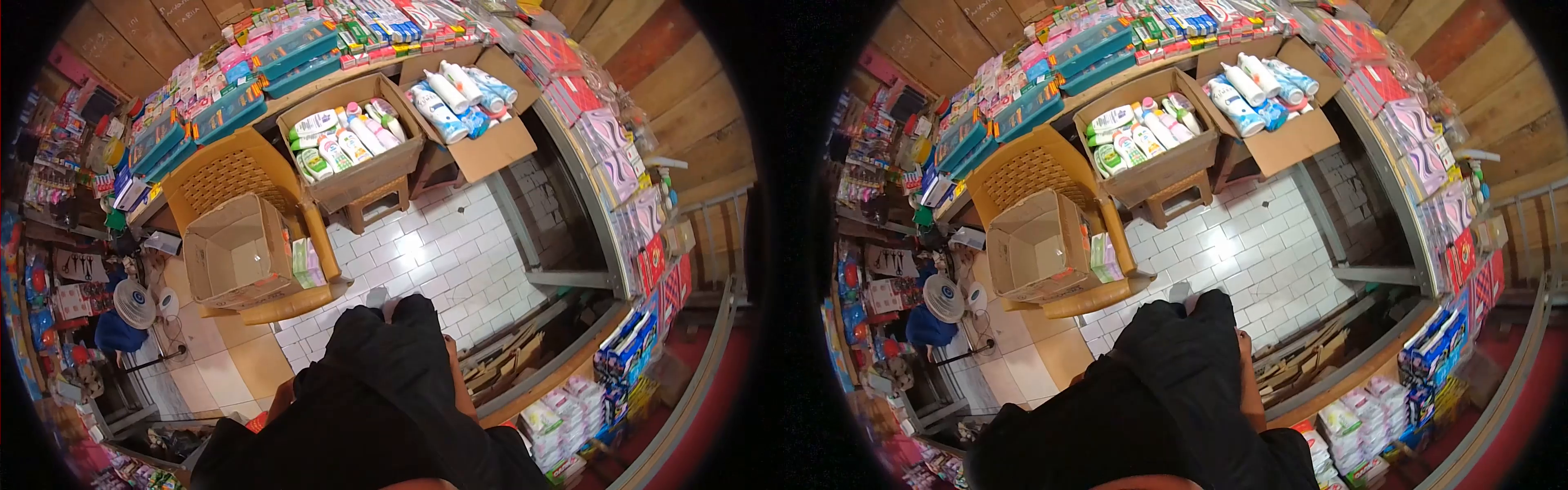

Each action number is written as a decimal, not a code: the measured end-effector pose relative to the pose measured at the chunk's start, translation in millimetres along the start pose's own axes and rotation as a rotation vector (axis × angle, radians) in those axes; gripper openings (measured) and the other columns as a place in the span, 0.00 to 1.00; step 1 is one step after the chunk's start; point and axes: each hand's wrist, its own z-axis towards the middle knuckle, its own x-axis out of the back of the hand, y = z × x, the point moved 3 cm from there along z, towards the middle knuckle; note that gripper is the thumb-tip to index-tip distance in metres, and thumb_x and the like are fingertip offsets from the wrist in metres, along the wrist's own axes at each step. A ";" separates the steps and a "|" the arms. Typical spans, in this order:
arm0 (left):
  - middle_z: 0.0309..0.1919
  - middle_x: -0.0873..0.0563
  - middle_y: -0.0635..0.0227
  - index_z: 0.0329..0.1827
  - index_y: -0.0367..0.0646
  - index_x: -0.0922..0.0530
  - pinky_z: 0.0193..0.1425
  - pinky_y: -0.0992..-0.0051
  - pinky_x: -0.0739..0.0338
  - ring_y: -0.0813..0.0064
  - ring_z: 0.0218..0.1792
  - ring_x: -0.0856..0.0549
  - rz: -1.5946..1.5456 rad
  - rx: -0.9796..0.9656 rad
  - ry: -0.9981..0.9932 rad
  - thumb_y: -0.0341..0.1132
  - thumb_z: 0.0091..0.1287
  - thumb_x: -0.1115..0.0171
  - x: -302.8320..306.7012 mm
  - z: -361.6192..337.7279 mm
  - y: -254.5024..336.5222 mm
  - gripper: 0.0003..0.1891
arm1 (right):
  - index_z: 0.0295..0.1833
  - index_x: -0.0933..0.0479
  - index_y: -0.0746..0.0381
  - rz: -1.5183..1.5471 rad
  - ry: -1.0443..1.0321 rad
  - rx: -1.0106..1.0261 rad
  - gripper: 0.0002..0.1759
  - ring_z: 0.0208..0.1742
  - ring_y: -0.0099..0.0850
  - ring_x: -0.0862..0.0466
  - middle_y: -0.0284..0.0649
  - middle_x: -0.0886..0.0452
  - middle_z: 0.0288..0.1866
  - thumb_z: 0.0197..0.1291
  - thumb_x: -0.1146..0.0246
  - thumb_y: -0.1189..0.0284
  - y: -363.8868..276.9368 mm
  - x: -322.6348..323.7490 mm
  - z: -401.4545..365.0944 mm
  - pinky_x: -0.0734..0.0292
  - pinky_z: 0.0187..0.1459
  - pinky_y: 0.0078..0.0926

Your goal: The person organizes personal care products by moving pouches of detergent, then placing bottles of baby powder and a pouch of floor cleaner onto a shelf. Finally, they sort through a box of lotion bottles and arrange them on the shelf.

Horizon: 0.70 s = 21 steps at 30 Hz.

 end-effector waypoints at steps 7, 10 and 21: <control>0.53 0.18 0.67 0.58 0.44 0.22 0.61 0.75 0.26 0.78 0.54 0.20 -0.109 -0.085 0.083 0.44 0.65 0.37 -43.7 28.1 26.0 0.21 | 0.40 0.21 0.67 0.093 -0.045 0.303 0.11 0.36 0.20 0.23 0.34 0.18 0.34 0.63 0.32 0.68 -195.9 5.6 25.7 0.27 0.40 0.20; 0.54 0.18 0.67 0.58 0.44 0.22 0.61 0.75 0.27 0.78 0.55 0.20 -0.178 -0.115 0.126 0.44 0.65 0.37 -71.0 41.7 30.5 0.22 | 0.40 0.20 0.64 0.313 -0.436 0.266 0.10 0.36 0.25 0.21 0.36 0.18 0.33 0.61 0.30 0.69 -376.3 3.4 -27.9 0.27 0.42 0.24; 0.55 0.19 0.66 0.60 0.43 0.23 0.63 0.75 0.28 0.77 0.56 0.21 -0.417 -0.181 0.244 0.42 0.64 0.35 -169.1 71.6 39.7 0.23 | 0.46 0.18 0.62 0.319 -2.328 1.051 0.19 0.39 0.37 0.21 0.42 0.19 0.45 0.67 0.36 0.56 -718.3 5.3 -186.1 0.31 0.39 0.38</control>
